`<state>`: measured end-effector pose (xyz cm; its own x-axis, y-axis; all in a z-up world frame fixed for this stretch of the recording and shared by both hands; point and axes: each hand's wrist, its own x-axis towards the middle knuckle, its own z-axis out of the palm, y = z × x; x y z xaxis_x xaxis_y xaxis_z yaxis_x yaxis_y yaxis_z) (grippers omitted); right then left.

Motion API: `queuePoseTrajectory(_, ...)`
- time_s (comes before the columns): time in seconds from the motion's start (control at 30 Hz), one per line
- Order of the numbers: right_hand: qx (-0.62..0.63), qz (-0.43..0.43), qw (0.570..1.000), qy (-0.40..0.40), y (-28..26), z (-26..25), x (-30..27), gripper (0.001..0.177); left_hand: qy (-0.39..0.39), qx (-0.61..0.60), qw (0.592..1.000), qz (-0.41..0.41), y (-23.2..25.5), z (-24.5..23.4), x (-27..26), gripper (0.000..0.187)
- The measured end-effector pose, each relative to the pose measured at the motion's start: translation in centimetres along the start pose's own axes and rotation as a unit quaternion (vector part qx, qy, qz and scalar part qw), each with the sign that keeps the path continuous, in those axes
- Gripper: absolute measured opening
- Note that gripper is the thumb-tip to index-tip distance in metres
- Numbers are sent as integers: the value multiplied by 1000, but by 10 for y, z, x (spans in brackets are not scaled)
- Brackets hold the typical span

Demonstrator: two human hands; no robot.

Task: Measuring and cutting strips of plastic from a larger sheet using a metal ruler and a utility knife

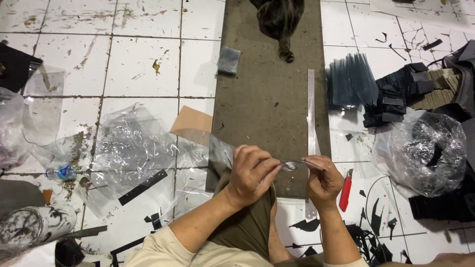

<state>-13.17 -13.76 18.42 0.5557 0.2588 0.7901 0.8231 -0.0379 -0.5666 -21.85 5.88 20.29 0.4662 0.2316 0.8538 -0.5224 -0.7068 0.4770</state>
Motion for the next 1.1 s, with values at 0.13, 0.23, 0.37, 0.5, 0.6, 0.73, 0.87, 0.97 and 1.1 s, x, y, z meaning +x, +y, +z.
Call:
queuePoseTrajectory(0.13,-10,-3,1000,-3,-3,-3,-5,11,-12,8,999,-31,1,0,-6,14)
queuePoseTrajectory(0.23,-17,-5,1000,9,-4,-3,-10,11,-48,30,997,-48,-1,-3,-8,22)
queuePoseTrajectory(0.37,-60,-15,998,14,-11,-1,-8,12,-83,125,988,-35,3,-7,-12,21)
queuePoseTrajectory(0.5,-115,-13,993,27,-7,0,-14,13,-96,192,977,-13,14,-4,-28,11)
queuePoseTrajectory(0.6,-156,-31,987,38,-7,5,-11,12,-106,214,971,-10,22,-6,-28,11)
queuePoseTrajectory(0.73,-173,-43,983,40,-3,-9,-25,14,-119,257,958,-54,-8,-9,-16,17)
queuePoseTrajectory(0.87,-169,10,984,50,-22,-24,-28,19,-290,217,924,-123,-35,-33,-12,14)
queuePoseTrajectory(0.97,-201,40,978,45,-43,-33,-21,28,-341,224,904,-124,-75,-52,-28,15)
queuePoseTrajectory(1.1,-180,53,978,88,-41,-58,-27,16,-495,297,779,-244,-111,-99,-23,20)
